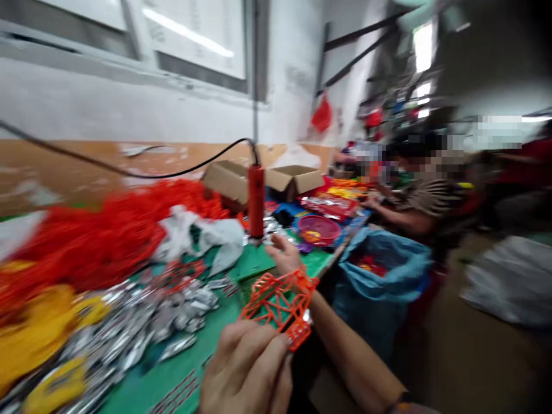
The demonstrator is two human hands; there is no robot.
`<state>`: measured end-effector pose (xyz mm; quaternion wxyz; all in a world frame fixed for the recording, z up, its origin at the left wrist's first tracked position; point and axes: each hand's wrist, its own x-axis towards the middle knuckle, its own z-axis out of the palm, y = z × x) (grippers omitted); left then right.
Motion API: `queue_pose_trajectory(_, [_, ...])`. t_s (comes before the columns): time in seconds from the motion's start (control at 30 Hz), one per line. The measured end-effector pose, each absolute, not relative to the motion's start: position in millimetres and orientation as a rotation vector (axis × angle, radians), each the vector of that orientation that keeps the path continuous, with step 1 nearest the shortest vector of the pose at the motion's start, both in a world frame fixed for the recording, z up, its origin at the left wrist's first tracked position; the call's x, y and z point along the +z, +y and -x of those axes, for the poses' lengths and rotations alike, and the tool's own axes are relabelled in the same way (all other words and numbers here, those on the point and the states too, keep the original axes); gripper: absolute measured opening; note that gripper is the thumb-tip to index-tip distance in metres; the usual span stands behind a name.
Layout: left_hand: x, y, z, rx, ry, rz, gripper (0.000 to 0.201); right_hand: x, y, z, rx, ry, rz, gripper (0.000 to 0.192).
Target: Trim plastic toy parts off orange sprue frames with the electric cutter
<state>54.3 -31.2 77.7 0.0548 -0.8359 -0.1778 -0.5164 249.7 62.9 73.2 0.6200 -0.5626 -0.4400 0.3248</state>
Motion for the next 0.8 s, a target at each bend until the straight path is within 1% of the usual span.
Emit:
queue_pose_trajectory(0.07, [68, -37, -47, -1.529, -0.678, 2.584, 0.022, 55, 59, -230, 0.984, -1.054, 1.284, 0.034])
queue_pose_trajectory(0.2, [40, -44, -34, -1.628, -0.856, 2.568, 0.023, 31, 30, -233, 1.456, -1.177, 1.143, 0.047])
queue_pose_trajectory(0.33, [25, -48, -22, -1.661, -0.991, 2.636, 0.025, 21, 16, -237, 1.826, -1.028, 1.021, 0.054])
queue_pose_trajectory(0.4, [20, -47, -18, -1.642, -1.069, 2.673, 0.026, 19, 18, -234, 1.875, -0.968, 1.031, 0.054])
queue_pose_trajectory(0.5, [13, -45, -16, -1.637, -1.134, 2.678, 0.025, 16, 21, -228, 1.807, -1.043, 1.149, 0.049])
queue_pose_trajectory(0.63, [8, -42, -16, -1.640, -1.170, 2.699, 0.024, 8, 20, -220, 1.771, -1.105, 1.210, 0.051])
queue_pose_trajectory(0.73, [3, -43, -14, -1.657, -1.213, 2.700, 0.024, 1, 19, -213, 1.733, -1.135, 1.223, 0.045])
queue_pose_trajectory(0.8, [-3, -45, -11, -1.657, -1.330, 2.627, 0.024, -1, 19, -207, 1.696, -1.131, 1.231, 0.041])
